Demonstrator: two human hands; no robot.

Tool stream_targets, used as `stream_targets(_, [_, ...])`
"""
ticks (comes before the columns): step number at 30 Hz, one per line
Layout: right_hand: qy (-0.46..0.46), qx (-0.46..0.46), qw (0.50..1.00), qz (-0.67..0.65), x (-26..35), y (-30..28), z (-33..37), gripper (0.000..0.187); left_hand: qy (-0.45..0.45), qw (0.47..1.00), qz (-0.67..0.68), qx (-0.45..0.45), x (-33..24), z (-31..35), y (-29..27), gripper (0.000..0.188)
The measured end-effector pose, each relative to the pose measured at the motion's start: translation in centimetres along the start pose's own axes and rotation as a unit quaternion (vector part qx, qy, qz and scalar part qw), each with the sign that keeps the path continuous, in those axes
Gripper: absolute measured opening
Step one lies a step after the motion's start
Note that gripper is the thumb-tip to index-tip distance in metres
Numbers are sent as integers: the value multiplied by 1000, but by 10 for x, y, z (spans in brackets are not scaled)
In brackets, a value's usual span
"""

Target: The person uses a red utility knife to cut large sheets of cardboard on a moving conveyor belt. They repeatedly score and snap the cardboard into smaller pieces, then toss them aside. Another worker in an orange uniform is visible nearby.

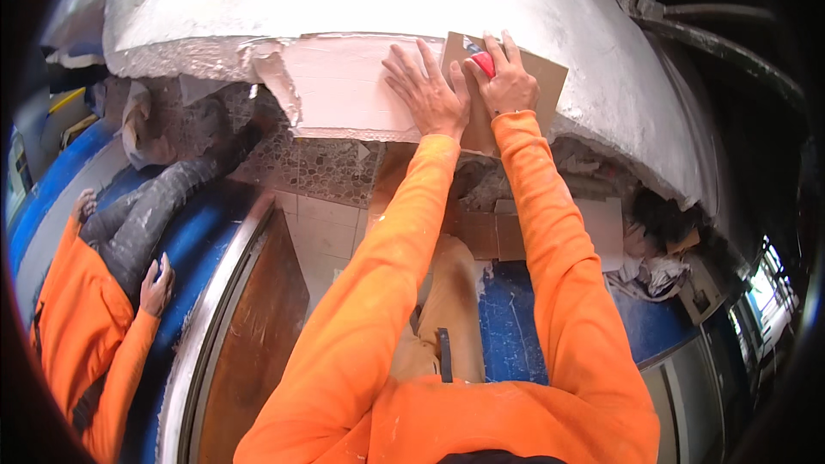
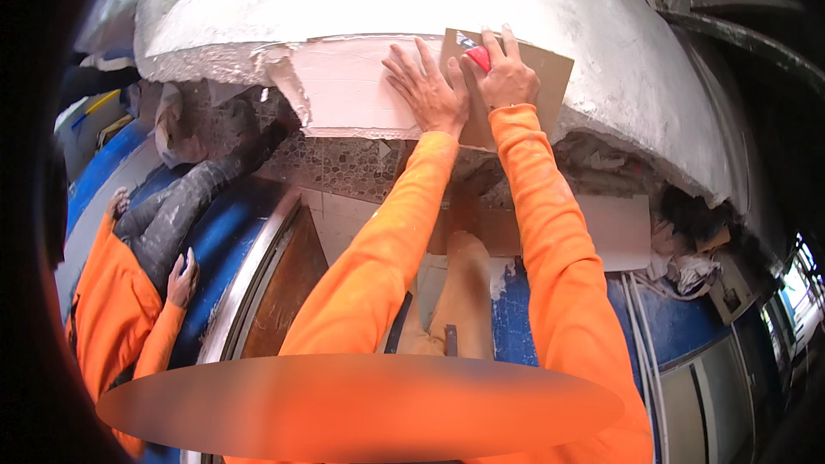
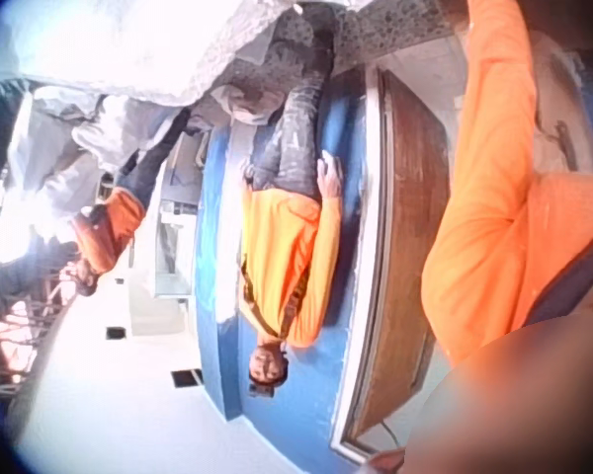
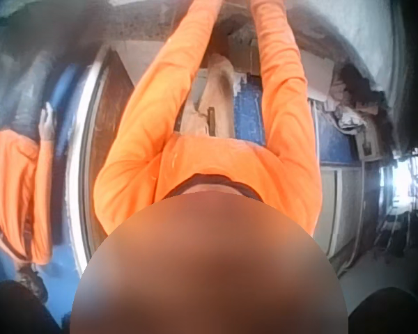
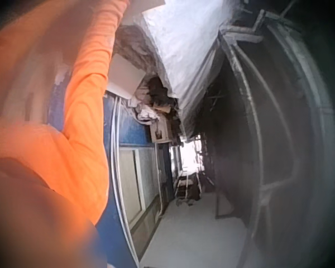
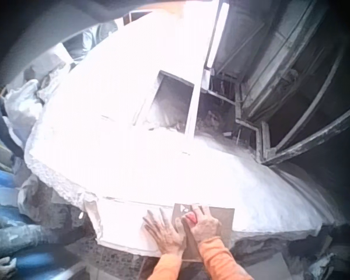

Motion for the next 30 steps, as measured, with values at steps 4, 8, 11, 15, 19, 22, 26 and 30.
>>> stream_targets(4, [29,89,995,25,-4,-9,-28,61,-2,999,29,-22,-4,-8,-4,81])
stream_targets(8, [76,255,960,85,15,-47,-57,73,-157,980,94,-81,-12,38,-30,115])
stream_targets(11, [81,345,929,106,19,-57,-83,84,-490,847,204,-28,-7,105,-20,136])
stream_targets(15, [59,377,917,118,11,-53,-96,75,-456,498,737,6,-17,109,-2,91])
stream_targets(19, [51,401,915,10,-24,-57,-86,71,-481,527,689,-128,-25,94,-8,68])
stream_targets(22, [124,370,916,-94,-48,-80,-35,68,-450,616,635,-123,-10,82,-42,60])
stream_targets(26, [225,192,880,-370,-70,-73,79,53,-288,826,485,1,17,43,-90,66])
stream_targets(30, [443,165,702,-532,-24,-24,171,39,-74,959,252,110,22,-30,-128,76])
Point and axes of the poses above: each hand's wrist, its own z-axis away from the middle knuckle, its own y-axis out of the palm, x = y × z, the point moved 2 cm from there along -z, towards the middle knuckle, and after that the axes turned 2 degrees about y, right-handed, at the moved point
